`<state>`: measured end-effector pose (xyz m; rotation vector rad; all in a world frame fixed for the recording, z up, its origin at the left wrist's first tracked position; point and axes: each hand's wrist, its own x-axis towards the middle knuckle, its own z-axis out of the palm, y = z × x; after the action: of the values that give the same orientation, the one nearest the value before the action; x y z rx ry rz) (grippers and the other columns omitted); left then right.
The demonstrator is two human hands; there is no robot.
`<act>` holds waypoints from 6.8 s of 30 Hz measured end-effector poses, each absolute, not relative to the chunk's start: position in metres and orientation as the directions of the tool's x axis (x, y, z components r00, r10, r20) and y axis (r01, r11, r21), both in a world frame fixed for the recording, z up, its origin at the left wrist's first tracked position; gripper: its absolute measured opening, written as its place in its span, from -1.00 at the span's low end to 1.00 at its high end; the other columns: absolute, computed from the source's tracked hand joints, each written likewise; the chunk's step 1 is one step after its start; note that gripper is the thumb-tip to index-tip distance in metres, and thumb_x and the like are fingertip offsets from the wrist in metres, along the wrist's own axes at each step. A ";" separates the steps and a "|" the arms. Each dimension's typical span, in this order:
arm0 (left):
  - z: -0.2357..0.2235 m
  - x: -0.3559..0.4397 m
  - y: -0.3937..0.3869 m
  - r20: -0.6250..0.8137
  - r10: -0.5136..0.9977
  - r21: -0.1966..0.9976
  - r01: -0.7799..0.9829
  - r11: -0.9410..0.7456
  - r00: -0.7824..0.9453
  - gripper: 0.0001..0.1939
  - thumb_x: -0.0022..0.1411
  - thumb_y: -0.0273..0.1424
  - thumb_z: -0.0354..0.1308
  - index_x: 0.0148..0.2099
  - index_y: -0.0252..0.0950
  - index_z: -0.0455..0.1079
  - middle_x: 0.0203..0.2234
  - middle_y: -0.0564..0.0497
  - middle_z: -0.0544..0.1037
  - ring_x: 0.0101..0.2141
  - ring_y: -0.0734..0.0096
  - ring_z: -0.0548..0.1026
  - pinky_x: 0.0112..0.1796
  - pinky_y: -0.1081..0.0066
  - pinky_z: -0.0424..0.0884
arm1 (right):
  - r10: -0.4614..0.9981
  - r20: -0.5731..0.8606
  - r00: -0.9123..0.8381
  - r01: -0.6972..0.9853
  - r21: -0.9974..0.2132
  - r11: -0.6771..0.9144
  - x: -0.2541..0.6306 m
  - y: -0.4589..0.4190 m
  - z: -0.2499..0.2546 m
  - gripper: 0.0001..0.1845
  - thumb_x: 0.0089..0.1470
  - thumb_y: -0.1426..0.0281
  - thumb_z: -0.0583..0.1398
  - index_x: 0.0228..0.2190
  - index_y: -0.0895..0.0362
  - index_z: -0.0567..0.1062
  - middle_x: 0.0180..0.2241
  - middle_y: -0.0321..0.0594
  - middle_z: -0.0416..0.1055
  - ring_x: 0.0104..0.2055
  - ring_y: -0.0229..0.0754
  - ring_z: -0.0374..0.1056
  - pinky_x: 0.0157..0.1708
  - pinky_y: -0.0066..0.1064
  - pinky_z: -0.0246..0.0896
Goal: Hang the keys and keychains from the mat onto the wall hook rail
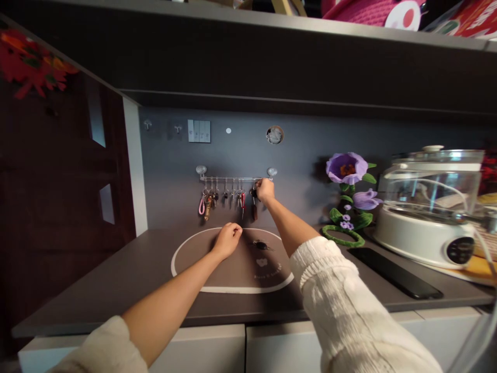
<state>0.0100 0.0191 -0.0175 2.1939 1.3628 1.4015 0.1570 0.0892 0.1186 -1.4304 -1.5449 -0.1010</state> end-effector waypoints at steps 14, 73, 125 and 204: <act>-0.018 0.009 0.021 0.596 0.792 0.587 0.600 -0.543 0.134 -0.80 0.13 -0.47 -0.06 -0.39 -0.32 0.39 -0.39 -0.04 0.43 -0.36 0.45 0.38 -0.23 0.44 0.29 | 0.730 0.629 0.268 0.681 -0.659 0.319 0.159 0.088 0.097 -0.86 -0.14 0.56 0.08 -0.52 0.21 0.44 -0.61 -0.23 0.36 -0.60 -0.34 0.24 -0.52 -0.51 0.15; -0.018 0.004 0.015 0.554 0.729 0.412 0.628 -0.660 0.403 -0.85 0.08 -0.50 0.04 -0.30 -0.34 0.42 -0.40 -0.02 0.43 -0.37 0.43 0.36 -0.25 0.43 0.28 | 0.836 0.405 -0.370 0.692 -0.480 0.539 0.186 0.007 -0.005 -0.76 -0.08 0.24 0.12 -0.53 0.17 0.42 -0.51 -0.26 0.35 -0.47 -0.30 0.16 -0.40 -0.47 0.03; -0.021 0.015 0.019 0.540 0.827 0.757 0.340 -0.558 0.158 -0.79 0.08 -0.31 0.02 -0.45 -0.35 0.35 -0.61 0.06 0.43 -0.54 0.51 0.35 -0.46 0.49 0.26 | 0.883 0.470 -0.015 -0.035 -0.883 0.469 0.184 0.017 0.033 -0.63 -0.25 0.16 0.26 -0.49 0.12 0.27 -0.50 -0.38 0.22 -0.44 -0.36 0.17 -0.37 -0.46 0.19; 0.006 -0.099 -0.111 0.581 0.794 0.774 0.179 -0.607 0.179 0.07 -0.10 -0.47 0.22 0.29 -0.21 -0.42 -0.51 0.15 0.40 -0.49 0.59 0.34 -0.31 0.50 0.28 | 0.828 0.551 -0.107 0.202 -0.803 0.561 0.138 -0.105 0.023 -0.08 -0.14 0.32 0.24 0.18 0.06 -0.08 -0.50 -0.37 0.32 -0.51 -0.32 0.18 -0.39 -0.42 0.22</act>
<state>-0.0994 -0.1112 0.0057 1.9099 0.9124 1.4519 0.1379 -0.1051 0.0226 -0.8836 -1.6269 0.6676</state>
